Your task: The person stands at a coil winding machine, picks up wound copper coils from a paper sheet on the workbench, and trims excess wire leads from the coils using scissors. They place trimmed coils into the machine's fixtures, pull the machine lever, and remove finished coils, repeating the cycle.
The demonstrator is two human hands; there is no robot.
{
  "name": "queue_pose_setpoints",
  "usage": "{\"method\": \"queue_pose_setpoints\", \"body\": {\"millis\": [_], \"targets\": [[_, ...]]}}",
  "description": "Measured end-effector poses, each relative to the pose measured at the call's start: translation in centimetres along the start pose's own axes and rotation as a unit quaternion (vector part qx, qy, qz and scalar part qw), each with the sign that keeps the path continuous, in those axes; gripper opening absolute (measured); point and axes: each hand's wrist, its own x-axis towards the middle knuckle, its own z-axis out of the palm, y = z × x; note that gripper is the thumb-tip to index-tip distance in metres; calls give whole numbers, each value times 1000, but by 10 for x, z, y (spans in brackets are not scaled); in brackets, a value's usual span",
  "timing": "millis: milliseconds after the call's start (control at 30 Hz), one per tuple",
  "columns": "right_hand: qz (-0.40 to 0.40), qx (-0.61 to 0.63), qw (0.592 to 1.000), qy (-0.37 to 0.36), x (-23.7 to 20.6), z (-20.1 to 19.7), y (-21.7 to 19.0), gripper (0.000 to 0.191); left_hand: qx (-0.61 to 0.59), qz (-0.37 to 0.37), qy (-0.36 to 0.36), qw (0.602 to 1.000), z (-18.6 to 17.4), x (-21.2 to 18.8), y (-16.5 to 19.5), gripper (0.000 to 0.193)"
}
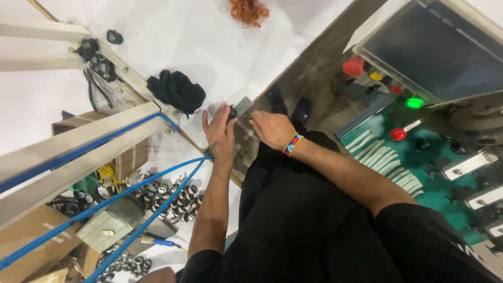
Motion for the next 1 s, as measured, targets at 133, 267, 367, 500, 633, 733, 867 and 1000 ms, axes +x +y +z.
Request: {"method": "queue_pose_setpoints", "body": {"millis": [133, 267, 367, 500, 633, 733, 867, 1000], "targets": [[-27, 13, 999, 42, -4, 11, 3, 17, -56, -60, -8, 997, 8, -12, 0, 32], [-18, 8, 999, 40, -2, 22, 7, 17, -79, -69, -13, 994, 13, -17, -1, 33], [-11, -1, 1000, 29, 0, 28, 10, 19, -85, -71, -15, 994, 14, -17, -2, 34], [-7, -14, 1000, 21, 1, 35, 9, 20, -74, -56, -12, 996, 14, -16, -5, 35], [-5, -46, 998, 29, 4, 40, 1, 21, -56, -37, -9, 998, 14, -17, -10, 36], [27, -68, 997, 2, 10, 43, -8, 19, -40, -16, -8, 999, 15, -18, -15, 37], [63, -83, 993, -64, 17, 40, -18, 20, -22, 1, 5, 1000, 15, -19, -19, 37], [70, -56, 994, -60, 17, 36, -29, 17, -1, 25, 22, 999, 13, -21, -19, 36]]}}
